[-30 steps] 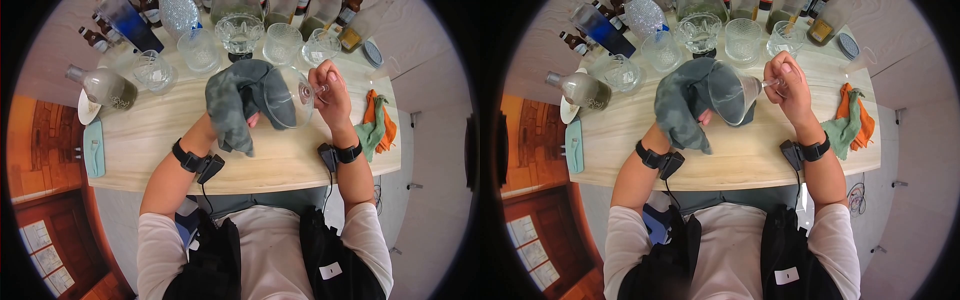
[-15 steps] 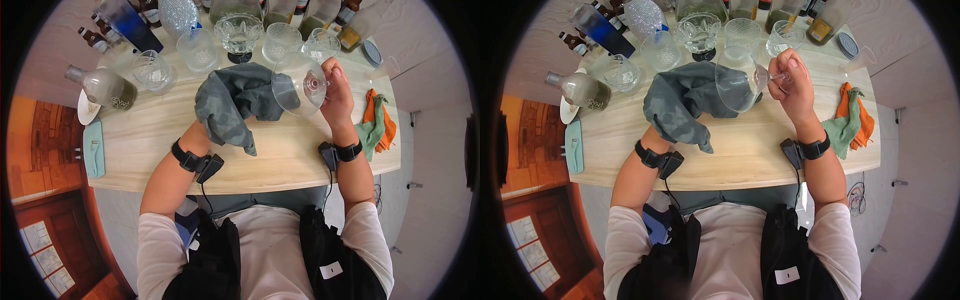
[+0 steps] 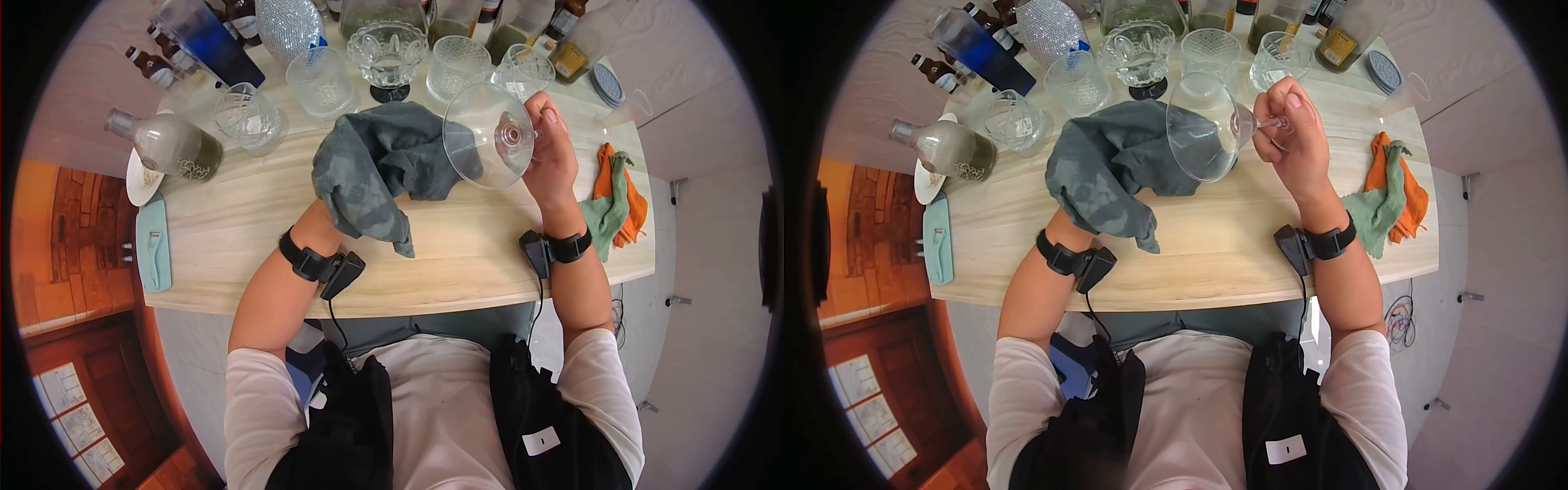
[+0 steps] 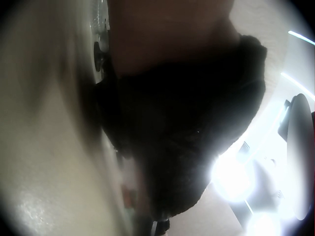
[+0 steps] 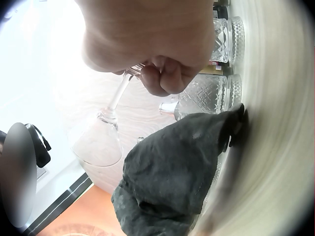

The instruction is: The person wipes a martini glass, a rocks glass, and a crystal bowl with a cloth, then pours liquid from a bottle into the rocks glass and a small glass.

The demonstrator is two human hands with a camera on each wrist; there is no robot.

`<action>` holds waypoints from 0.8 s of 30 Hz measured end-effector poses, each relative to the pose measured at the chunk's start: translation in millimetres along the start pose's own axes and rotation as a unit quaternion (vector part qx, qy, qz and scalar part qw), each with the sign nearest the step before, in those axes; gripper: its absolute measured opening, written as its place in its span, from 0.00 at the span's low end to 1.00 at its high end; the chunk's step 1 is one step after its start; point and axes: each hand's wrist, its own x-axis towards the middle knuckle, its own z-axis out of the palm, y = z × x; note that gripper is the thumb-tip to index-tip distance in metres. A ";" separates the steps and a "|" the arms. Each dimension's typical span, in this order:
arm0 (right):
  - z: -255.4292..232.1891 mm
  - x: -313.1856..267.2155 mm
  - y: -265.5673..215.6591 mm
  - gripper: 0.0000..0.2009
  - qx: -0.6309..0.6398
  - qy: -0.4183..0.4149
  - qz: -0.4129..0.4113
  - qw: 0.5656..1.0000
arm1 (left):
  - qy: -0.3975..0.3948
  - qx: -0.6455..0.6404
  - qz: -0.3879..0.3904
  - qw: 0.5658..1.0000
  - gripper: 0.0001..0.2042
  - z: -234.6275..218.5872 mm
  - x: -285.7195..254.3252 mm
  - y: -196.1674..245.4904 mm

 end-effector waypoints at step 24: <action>7.9 -4.3 3.6 0.10 -0.116 -0.014 -0.002 0.993 | 0.069 -0.049 -0.025 0.996 0.14 31.7 30.2 24.7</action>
